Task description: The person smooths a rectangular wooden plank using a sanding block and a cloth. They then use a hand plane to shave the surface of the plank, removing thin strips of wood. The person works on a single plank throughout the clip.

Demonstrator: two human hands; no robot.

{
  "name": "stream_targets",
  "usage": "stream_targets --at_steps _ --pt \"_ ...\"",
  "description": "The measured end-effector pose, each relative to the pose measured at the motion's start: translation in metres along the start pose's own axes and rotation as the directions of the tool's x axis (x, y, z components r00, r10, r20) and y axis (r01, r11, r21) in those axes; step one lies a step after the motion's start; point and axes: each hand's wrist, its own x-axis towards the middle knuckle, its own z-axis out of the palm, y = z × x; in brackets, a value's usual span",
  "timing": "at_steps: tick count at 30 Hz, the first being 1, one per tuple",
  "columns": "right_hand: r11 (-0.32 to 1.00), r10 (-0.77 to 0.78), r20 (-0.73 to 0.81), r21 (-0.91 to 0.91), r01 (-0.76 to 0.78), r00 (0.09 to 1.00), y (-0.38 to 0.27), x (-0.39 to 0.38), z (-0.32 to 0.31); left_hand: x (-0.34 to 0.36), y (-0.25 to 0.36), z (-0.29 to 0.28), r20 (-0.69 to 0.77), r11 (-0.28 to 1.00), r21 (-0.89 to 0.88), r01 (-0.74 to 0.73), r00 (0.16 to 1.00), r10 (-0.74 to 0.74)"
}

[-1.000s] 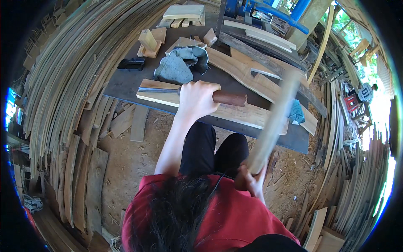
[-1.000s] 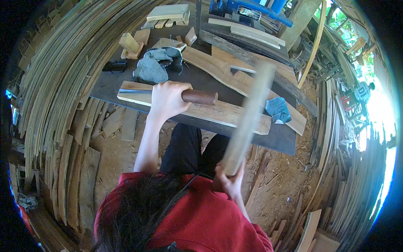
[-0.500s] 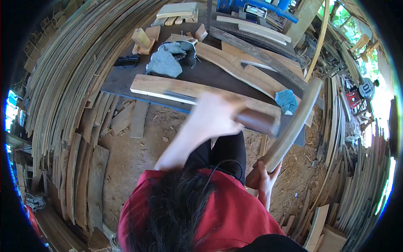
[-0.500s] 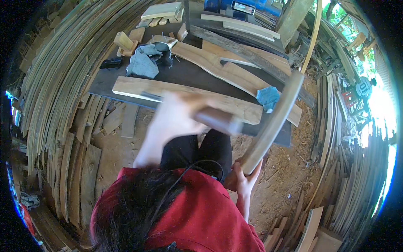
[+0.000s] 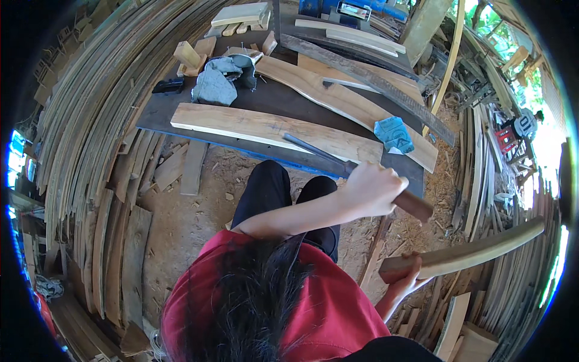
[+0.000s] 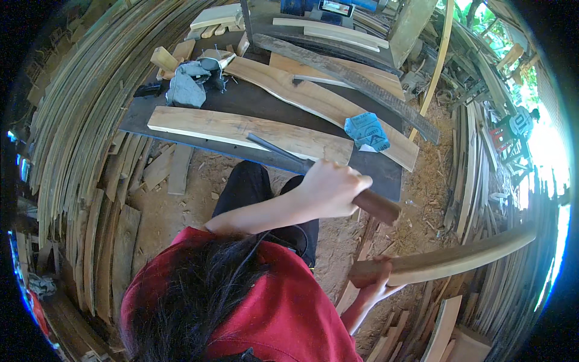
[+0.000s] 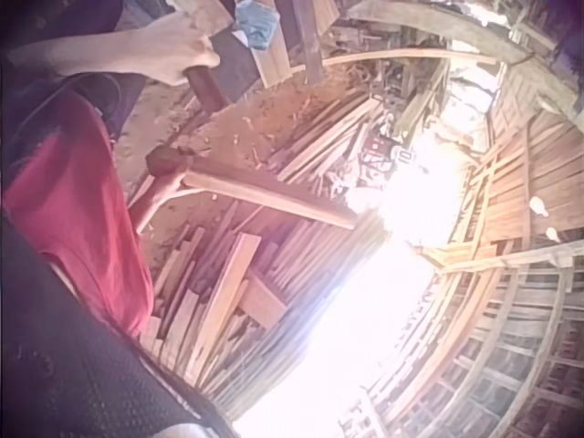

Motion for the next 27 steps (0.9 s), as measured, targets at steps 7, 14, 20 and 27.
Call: stream_targets --at_steps 7,14,20,27 --pt "0.946 0.322 0.430 -0.125 -0.298 0.843 0.029 -0.043 -0.017 0.006 -0.015 0.001 -0.016 0.990 0.046 0.133 0.991 -0.133" --pt "0.936 0.331 0.220 0.048 -0.349 0.918 0.024 -0.035 0.001 0.001 -0.033 -0.005 -0.058 0.981 0.108 0.158 0.987 -0.153" --pt "0.919 0.395 0.460 -0.194 -0.344 0.796 0.028 -0.039 0.006 -0.004 -0.048 -0.011 -0.045 0.972 0.170 0.165 0.986 -0.159" --pt "0.941 0.335 0.372 -0.097 -0.323 0.865 0.029 -0.023 0.020 -0.016 -0.059 -0.019 -0.016 0.967 0.181 0.180 0.983 -0.181"
